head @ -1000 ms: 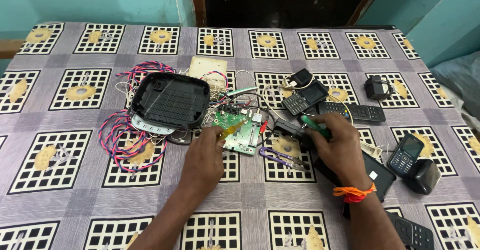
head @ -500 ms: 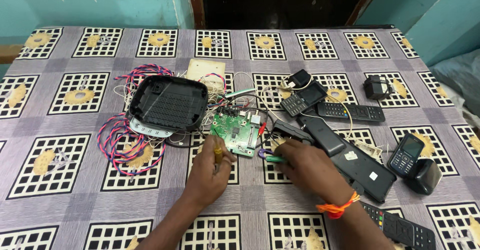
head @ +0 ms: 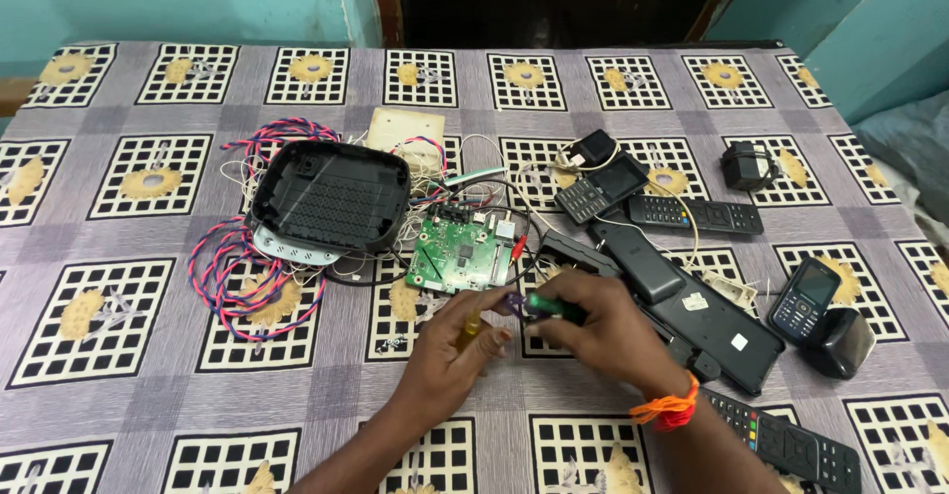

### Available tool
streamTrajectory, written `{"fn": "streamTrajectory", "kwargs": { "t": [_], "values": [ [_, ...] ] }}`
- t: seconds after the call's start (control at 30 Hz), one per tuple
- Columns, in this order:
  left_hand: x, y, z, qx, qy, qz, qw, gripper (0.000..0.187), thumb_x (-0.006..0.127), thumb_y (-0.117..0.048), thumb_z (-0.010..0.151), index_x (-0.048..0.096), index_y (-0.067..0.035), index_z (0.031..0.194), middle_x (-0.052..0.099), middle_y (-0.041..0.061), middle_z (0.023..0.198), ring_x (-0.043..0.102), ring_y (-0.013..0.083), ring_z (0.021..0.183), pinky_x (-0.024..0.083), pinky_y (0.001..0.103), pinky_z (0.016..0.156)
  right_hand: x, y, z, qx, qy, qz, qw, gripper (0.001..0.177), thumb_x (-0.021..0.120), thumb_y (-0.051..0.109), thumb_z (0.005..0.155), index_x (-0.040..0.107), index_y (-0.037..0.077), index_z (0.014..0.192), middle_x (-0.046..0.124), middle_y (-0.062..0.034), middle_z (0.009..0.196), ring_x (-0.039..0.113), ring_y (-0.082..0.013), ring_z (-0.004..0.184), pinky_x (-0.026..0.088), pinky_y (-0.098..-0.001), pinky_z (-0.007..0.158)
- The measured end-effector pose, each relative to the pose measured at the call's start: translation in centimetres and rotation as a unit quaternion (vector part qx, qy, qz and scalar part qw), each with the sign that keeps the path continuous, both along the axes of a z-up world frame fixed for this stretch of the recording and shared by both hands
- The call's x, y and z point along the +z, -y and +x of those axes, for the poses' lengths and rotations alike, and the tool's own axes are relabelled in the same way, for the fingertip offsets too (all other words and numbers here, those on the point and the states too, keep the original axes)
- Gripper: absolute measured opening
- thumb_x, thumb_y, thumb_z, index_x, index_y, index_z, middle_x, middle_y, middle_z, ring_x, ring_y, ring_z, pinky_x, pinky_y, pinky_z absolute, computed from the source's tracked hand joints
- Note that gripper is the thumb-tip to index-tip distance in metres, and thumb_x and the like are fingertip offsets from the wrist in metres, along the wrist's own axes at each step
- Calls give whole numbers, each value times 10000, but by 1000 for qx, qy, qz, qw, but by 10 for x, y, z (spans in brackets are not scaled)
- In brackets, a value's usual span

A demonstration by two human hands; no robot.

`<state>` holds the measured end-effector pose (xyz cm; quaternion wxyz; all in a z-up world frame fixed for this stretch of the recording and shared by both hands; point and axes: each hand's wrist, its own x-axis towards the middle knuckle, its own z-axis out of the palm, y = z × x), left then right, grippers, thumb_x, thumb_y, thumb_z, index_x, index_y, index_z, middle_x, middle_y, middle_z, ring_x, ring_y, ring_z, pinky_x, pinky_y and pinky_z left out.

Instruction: The person uses a green screwdriver to unscrew and disassemble a green circuit board and a black plastic device on a patterned table. The workspace contains various electronic components, wires, and remote controls. The person handles the items one at a time, separating parts and placing them on the table.

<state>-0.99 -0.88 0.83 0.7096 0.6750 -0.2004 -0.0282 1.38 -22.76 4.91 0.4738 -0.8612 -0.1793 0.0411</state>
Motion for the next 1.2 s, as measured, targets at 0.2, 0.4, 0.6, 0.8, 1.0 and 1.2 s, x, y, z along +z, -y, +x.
{"fn": "streamTrajectory", "kwargs": {
  "t": [0.2,0.4,0.6,0.8,1.0,1.2],
  "values": [
    [-25,-11,7,19,-77,-54,995,217,580,-257,1052,697,-78,1088,729,37,844,636,97,648,514,220,507,-8,-2,-2,61,79,6,995,213,854,151,778,748,59,939,701,-15,770,618,-87,605,474,-252,493],
    [17,-87,33,109,-56,-71,990,167,588,-192,1025,695,-102,1117,652,-9,777,580,67,619,469,221,498,18,25,5,-172,23,-109,979,179,737,213,889,766,75,999,697,-89,716,573,-206,563,441,-351,500],
    [65,-204,29,48,-178,310,933,266,675,-200,919,799,-107,1135,661,13,765,562,84,680,454,263,601,18,33,10,-81,148,-234,957,229,741,199,817,747,26,968,681,-165,861,665,-362,786,520,-456,707],
    [57,-234,26,87,-283,425,855,293,802,-272,858,821,-92,1089,803,85,903,719,158,797,567,324,773,16,23,7,-75,111,-276,952,304,754,253,800,746,45,1021,692,-147,909,673,-376,798,522,-476,697],
    [57,-226,27,100,-284,510,806,280,832,-271,849,830,-107,1075,832,108,854,730,204,790,564,353,798,14,12,3,-73,127,-321,936,339,748,349,821,733,109,1060,745,-115,950,700,-368,833,551,-482,676],
    [75,-212,25,130,-246,493,824,279,828,-265,837,807,-122,1075,823,96,876,756,194,783,572,345,781,19,11,4,-112,56,-355,926,354,719,314,845,691,149,1157,751,-122,894,719,-357,821,555,-489,707]
  ]
}}
